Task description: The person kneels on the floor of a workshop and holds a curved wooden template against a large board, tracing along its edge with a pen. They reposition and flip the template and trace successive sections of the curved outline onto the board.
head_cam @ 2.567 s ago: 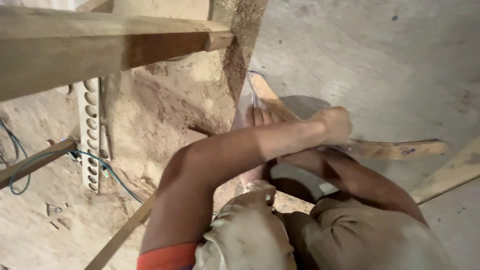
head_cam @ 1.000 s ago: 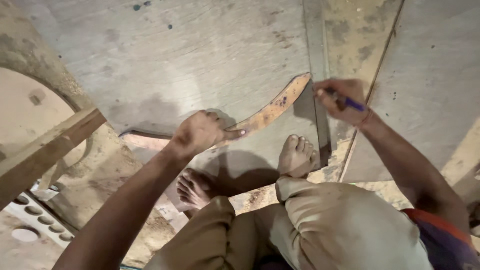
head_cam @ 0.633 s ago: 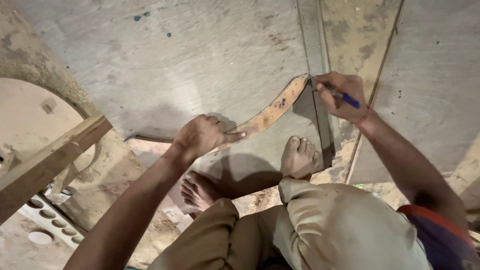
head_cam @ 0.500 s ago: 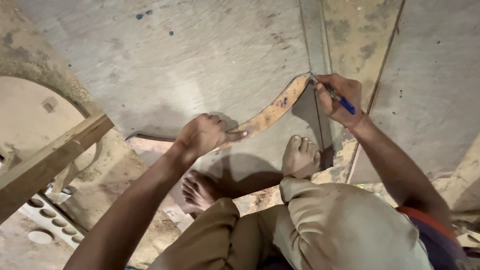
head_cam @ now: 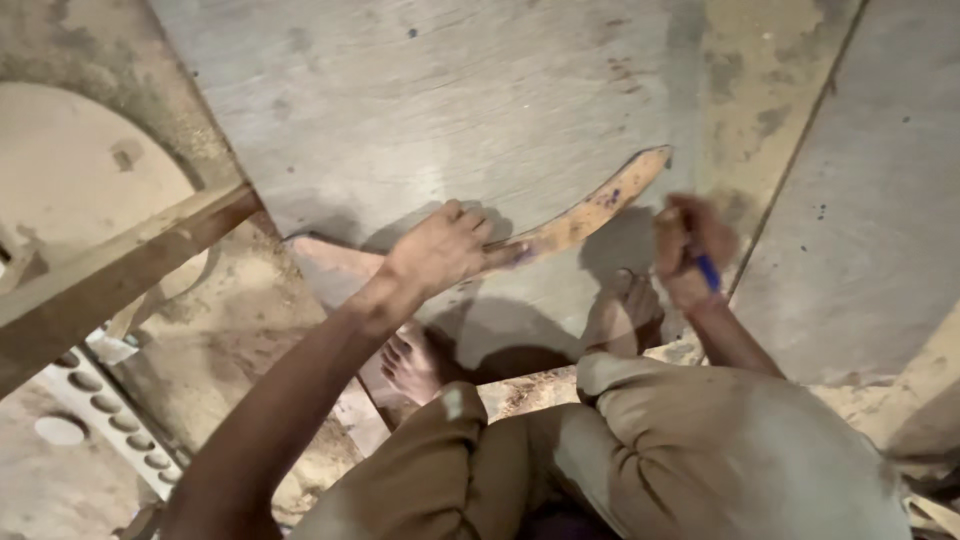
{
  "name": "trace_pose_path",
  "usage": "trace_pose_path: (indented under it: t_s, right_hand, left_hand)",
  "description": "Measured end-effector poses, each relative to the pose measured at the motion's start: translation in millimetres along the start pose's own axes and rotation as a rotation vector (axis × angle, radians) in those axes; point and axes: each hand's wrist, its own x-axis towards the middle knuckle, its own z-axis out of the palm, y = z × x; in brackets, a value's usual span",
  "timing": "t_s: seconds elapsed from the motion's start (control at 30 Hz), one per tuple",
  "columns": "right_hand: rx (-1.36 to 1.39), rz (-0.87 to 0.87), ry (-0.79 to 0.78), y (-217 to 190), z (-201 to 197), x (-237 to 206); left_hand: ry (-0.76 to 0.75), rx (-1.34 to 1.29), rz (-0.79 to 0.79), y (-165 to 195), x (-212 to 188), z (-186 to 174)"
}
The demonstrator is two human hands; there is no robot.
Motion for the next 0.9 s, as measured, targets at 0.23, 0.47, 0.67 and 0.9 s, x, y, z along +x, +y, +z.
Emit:
trace_pose_path:
  t_s: [0.23,0.47,0.67,0.9]
  right_hand:
    - [0.167,0.039,0.058,-12.8,14.3,24.1]
    - [0.216,-0.035,0.052,-17.4,41.2,24.7]
    - [0.258,0.021,0.055,-9.5,46.1,24.0]
    - [0.290,0.005,0.042,-4.7,48.6,22.9]
  left_hand:
    - [1.056,-0.260,-0.915,21.7,-67.7,134.1]
    - [1.264,-1.004,-1.426,74.4,-84.4,195.9]
    - [1.412,-1.379,-1.328,66.1,-84.3,183.0]
    - [1.415,-1.326,-1.279,65.8,-78.3,188.0]
